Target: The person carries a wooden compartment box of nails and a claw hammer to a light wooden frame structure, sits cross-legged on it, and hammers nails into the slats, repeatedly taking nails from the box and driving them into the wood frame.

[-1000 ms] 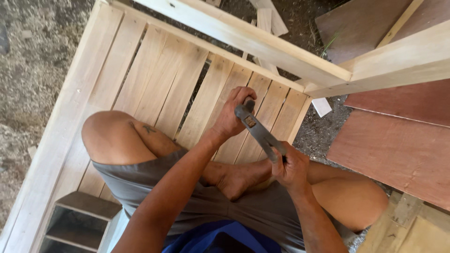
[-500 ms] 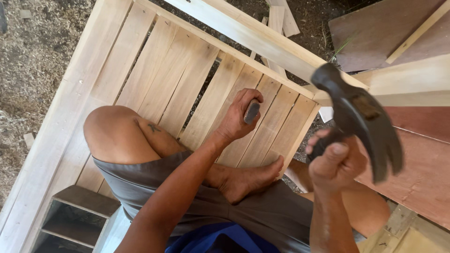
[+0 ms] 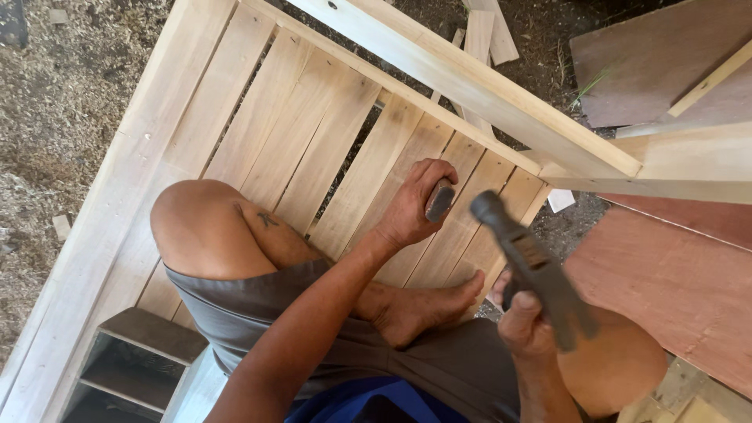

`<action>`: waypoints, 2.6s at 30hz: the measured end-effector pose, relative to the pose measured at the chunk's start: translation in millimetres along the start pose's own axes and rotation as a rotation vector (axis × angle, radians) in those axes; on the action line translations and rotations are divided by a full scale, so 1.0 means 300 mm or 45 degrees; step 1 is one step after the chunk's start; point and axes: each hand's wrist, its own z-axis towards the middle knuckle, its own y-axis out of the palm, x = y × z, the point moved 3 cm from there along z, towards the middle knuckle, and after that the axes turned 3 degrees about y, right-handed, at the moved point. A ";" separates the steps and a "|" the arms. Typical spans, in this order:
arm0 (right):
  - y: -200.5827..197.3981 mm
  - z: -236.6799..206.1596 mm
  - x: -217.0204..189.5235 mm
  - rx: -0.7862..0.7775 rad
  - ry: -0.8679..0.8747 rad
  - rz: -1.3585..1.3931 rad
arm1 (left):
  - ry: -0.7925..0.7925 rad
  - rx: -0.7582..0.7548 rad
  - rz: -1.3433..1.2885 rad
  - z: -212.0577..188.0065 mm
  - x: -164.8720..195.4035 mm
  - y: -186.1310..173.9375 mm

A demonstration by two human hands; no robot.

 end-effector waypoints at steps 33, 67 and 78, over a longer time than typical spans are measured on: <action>0.005 0.244 -0.117 0.064 -0.125 -0.030 | -0.043 0.034 -0.053 0.021 -0.001 -0.016; 0.224 0.349 0.421 -0.028 0.046 -0.822 | 0.072 0.087 -0.135 0.008 -0.001 -0.036; 0.238 0.290 0.433 -0.021 0.028 -0.739 | -0.158 0.238 -0.409 -0.113 -0.028 -0.127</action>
